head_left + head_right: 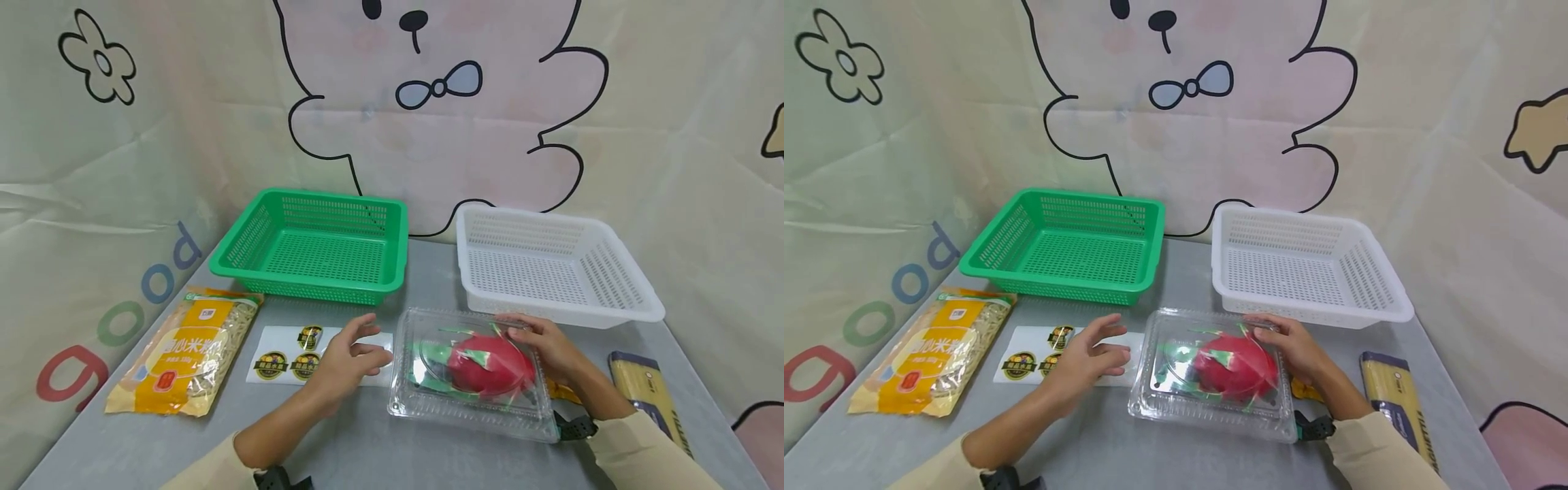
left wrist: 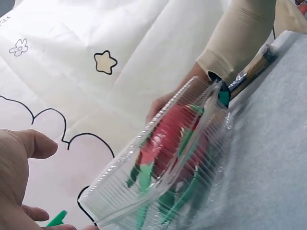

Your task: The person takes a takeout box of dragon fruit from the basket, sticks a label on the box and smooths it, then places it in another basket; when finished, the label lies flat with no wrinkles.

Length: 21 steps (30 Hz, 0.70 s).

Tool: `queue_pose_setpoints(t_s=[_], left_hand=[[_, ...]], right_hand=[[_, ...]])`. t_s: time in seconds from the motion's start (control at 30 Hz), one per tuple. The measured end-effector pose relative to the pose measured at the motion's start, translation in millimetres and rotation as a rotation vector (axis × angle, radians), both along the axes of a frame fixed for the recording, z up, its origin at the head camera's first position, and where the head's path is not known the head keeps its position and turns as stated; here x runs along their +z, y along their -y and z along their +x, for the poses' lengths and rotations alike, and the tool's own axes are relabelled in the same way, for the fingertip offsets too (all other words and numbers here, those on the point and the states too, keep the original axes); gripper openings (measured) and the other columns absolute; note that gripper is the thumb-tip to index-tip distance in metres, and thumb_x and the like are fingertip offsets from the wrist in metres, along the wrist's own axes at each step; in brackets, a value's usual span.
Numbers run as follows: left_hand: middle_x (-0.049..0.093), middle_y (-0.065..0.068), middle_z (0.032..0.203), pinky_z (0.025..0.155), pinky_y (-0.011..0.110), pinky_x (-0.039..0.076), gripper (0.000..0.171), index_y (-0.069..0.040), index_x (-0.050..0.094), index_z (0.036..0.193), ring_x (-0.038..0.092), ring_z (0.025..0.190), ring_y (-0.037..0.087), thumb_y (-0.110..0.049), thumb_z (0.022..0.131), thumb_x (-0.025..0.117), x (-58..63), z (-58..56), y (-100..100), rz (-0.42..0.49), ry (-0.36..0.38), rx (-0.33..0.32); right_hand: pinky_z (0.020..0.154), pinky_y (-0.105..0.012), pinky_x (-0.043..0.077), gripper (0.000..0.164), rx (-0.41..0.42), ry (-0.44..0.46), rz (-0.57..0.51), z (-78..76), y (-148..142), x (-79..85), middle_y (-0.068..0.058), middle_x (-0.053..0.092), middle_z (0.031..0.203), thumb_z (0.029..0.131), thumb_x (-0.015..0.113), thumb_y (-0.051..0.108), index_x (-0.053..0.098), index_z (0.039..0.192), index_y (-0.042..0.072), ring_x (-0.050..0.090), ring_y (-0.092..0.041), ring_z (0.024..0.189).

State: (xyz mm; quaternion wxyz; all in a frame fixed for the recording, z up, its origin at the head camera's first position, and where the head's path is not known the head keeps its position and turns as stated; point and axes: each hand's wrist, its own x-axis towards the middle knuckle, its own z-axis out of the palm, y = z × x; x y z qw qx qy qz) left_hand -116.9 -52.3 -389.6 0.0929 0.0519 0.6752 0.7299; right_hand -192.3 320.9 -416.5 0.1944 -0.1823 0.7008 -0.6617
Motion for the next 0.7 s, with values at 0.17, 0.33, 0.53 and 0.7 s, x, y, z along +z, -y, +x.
queue_pose_setpoints(t_s=[0.17,0.33,0.53,0.7], left_hand=[[0.051,0.017,0.132,0.082,0.044,0.052,0.067,-0.003,0.038,0.144,0.06,0.107,0.032,-0.008,0.086,0.07,7.6,-0.2,7,-0.013,-0.041,0.036],[0.054,0.015,0.129,0.082,0.043,0.052,0.064,-0.006,0.04,0.144,0.062,0.101,0.028,-0.006,0.086,0.068,12.5,-0.6,16,-0.014,-0.044,0.07],[0.054,0.014,0.13,0.085,0.04,0.051,0.061,-0.008,0.04,0.144,0.06,0.104,0.029,-0.006,0.089,0.065,17.5,-4.9,32,-0.039,-0.085,0.1],[0.053,0.014,0.132,0.086,0.036,0.05,0.059,-0.007,0.038,0.144,0.058,0.109,0.032,-0.006,0.091,0.063,20.5,-8.0,42,-0.062,-0.129,0.117]], right_hand=[[0.078,-0.043,0.053,0.035,0.011,-0.003,-0.011,0.1,1,0.7,-0.001,0.06,0.124,0.102,0.044,0.009,0.054,0.133,-0.002,0.063,-0.023,0.103],[0.077,-0.043,0.053,0.035,0.017,-0.01,-0.015,0.6,1,0.4,0.0,0.06,0.124,0.102,0.044,0.009,0.054,0.133,-0.002,0.064,-0.024,0.101],[0.077,-0.044,0.053,0.034,0.009,-0.014,-0.01,0.6,0,-1.1,0.0,0.06,0.125,0.102,0.044,0.009,0.055,0.133,0.0,0.064,-0.024,0.101],[0.076,-0.044,0.053,0.035,0.01,-0.022,-0.013,1.6,0,-0.7,0.001,0.06,0.124,0.101,0.044,0.007,0.054,0.133,-0.001,0.064,-0.023,0.101]])
